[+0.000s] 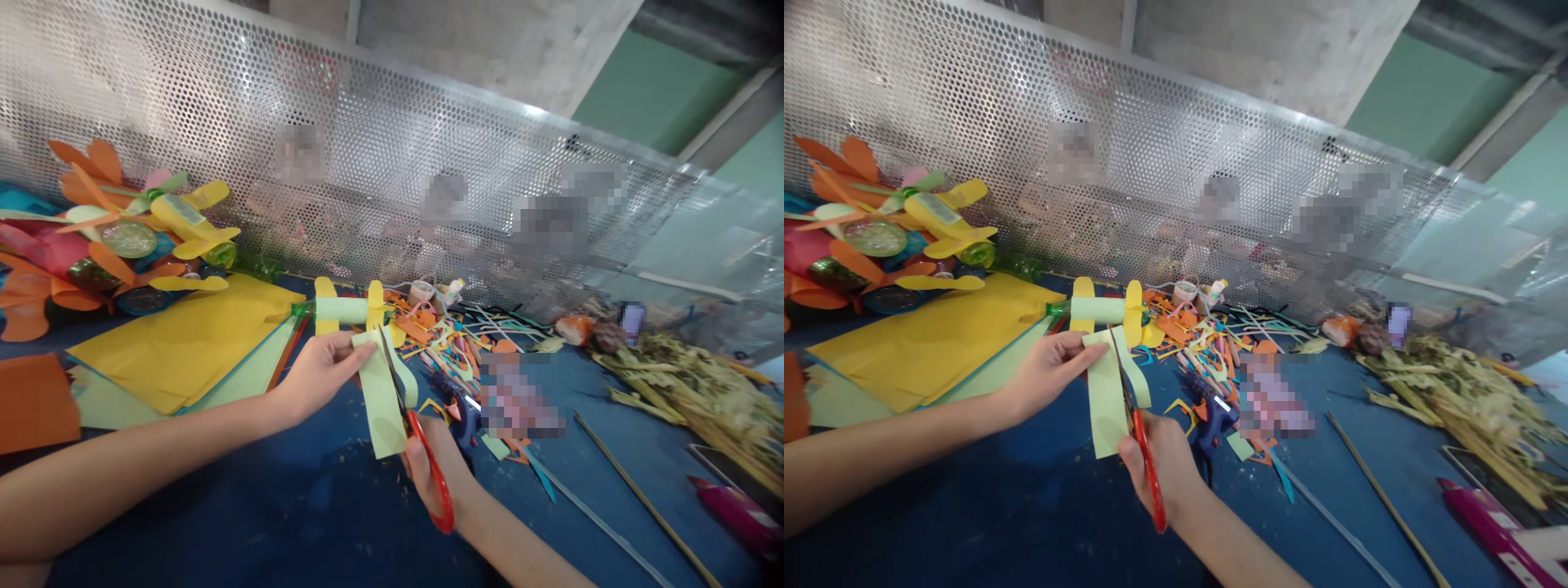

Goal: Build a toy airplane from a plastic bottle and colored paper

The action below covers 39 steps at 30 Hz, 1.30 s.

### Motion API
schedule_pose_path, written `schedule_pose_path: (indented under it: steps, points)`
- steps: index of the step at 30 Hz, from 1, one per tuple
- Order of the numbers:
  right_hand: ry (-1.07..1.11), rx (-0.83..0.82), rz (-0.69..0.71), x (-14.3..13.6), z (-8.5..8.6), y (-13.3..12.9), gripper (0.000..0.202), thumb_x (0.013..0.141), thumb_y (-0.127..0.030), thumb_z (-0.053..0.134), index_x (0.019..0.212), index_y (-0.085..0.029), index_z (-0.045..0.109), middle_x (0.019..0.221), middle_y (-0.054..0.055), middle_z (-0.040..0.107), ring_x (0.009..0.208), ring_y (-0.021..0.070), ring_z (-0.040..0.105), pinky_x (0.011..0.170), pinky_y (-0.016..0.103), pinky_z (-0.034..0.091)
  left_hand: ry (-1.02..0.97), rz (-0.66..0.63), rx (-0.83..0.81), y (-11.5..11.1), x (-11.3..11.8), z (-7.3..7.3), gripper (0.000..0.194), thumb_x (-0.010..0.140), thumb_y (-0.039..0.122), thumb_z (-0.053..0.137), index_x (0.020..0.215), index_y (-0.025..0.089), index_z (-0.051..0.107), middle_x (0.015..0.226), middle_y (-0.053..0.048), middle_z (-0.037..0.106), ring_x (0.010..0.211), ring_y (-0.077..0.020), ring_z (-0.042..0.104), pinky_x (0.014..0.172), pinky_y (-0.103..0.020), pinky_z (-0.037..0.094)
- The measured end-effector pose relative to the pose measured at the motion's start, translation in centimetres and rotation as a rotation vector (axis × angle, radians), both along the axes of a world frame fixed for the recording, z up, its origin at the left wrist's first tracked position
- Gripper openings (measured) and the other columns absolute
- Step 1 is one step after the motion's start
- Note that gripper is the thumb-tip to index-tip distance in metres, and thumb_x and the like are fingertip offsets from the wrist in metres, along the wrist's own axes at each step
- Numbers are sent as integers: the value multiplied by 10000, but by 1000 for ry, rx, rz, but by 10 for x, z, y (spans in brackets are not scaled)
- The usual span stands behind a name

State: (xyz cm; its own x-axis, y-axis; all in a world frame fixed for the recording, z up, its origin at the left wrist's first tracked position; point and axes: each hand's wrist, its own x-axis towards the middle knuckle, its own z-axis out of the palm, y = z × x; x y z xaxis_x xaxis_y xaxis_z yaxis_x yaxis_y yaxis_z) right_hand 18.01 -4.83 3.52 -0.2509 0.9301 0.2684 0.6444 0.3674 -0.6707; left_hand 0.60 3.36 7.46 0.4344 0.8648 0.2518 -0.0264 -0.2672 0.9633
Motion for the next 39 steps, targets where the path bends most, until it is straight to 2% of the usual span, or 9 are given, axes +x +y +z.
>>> schedule_pose_path:
  steps: [5,12,20,30,35,39]
  points:
    - [-15,-11,-12,2,3,1,602,805,-708,142,542,-206,343,460,8,398,423,114,377,423,247,244,-1,18,28,1,-1,-1,283,834,381,503,692,147,576,606,6,588,549,-102,508,518,-207,403]
    - [-29,-20,-9,3,2,0,600,811,-701,128,555,-203,347,486,14,415,441,116,375,432,249,241,-31,6,-3,1,0,0,256,833,363,509,734,144,598,655,-6,631,586,-113,556,557,-214,447]
    - [-31,-12,-24,4,0,4,592,807,-703,146,562,-202,344,478,3,395,439,115,360,442,253,230,-18,17,1,2,0,-2,256,834,359,510,744,138,602,657,1,635,586,-109,562,547,-201,441]
    - [-10,-18,-54,5,-5,3,529,828,-649,246,557,-202,324,490,-14,363,446,104,337,439,247,224,-44,-7,-22,2,1,0,230,835,338,516,757,153,629,649,4,650,594,-118,591,565,-204,460]
    - [33,-60,-85,3,-10,7,502,848,-596,295,532,-206,292,466,-40,306,436,89,297,427,243,217,-75,-42,-78,10,2,-9,215,823,350,536,802,166,645,745,-15,686,679,-143,622,630,-229,490]
    - [150,-139,-164,2,-20,10,488,852,-598,288,554,-213,304,468,-42,321,431,90,318,398,231,237,-123,-40,-147,18,4,-18,212,791,370,579,772,169,643,754,-16,687,690,-154,623,655,-257,505]
